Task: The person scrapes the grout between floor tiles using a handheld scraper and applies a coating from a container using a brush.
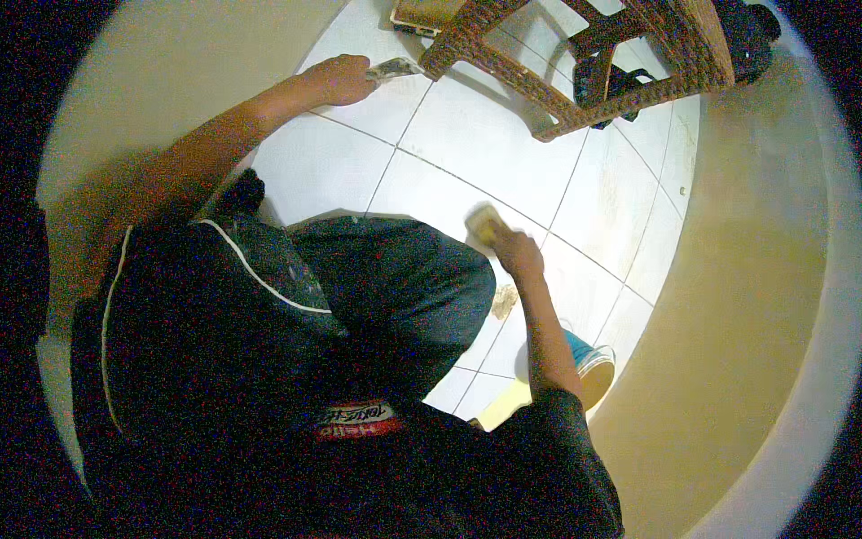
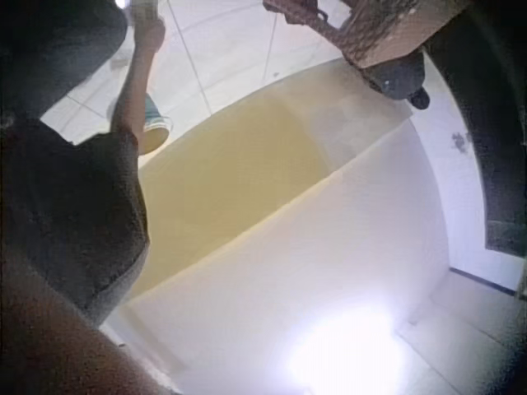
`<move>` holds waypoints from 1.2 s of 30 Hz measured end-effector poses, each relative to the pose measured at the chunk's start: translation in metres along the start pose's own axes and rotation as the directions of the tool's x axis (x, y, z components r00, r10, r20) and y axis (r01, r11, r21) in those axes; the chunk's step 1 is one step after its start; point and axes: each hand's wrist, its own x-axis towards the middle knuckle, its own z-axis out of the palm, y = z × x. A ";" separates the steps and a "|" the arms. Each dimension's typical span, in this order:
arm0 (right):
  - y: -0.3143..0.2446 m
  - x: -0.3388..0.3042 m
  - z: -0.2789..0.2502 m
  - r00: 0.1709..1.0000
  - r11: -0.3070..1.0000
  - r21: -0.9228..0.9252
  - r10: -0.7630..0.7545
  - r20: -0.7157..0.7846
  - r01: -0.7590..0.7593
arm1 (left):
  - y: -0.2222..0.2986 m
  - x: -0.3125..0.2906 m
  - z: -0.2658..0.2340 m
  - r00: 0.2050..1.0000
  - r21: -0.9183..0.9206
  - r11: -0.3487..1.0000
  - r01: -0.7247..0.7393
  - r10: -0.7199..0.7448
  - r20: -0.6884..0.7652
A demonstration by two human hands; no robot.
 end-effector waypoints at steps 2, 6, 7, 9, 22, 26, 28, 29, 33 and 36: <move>0.027 -0.036 0.011 0.997 0.998 -0.059 0.014 0.080 -0.009 | 0.000 -0.005 0.002 1.000 -0.006 1.000 0.007 -0.007 0.026; 0.013 -0.031 -0.030 0.994 0.994 0.031 0.108 -0.014 -0.107 | 0.001 -0.005 0.009 0.995 0.008 1.000 -0.013 0.012 0.103; -0.015 -0.021 -0.049 0.974 0.975 0.196 0.140 -0.178 -0.104 | 0.002 -0.007 0.010 0.995 0.012 1.000 -0.024 0.023 0.095; -0.022 0.011 -0.047 0.943 0.975 0.214 0.126 -0.307 -0.061 | 0.020 -0.006 0.015 0.991 -0.002 0.999 -0.054 0.054 0.120; -0.029 -0.181 0.100 0.755 0.774 0.623 0.474 -0.453 -0.113 | 0.018 -0.046 0.057 0.884 -0.502 0.811 0.299 -0.038 0.466; -0.065 -0.254 0.237 0.628 0.368 0.916 0.753 -0.193 -0.159 | 0.048 -0.047 0.065 0.845 -0.501 0.845 0.187 0.122 0.521; -0.100 -0.263 0.179 0.701 0.515 0.718 0.712 -0.053 -0.469 | 0.047 -0.064 0.069 0.834 -0.490 0.861 0.136 0.168 0.526; -0.112 -0.265 0.153 0.725 0.648 0.381 0.682 0.097 -0.660 | 0.038 -0.069 0.075 0.833 -0.475 0.868 0.144 0.154 0.532; -0.046 -0.229 0.094 0.551 0.815 0.495 0.572 -0.608 -0.300 | 0.062 -0.073 0.058 0.831 -0.478 0.878 0.016 0.255 0.495; -0.091 -0.172 -0.041 0.584 0.730 0.673 0.495 -0.644 0.123 | 0.088 -0.077 0.054 0.841 -0.708 0.699 0.102 0.319 0.436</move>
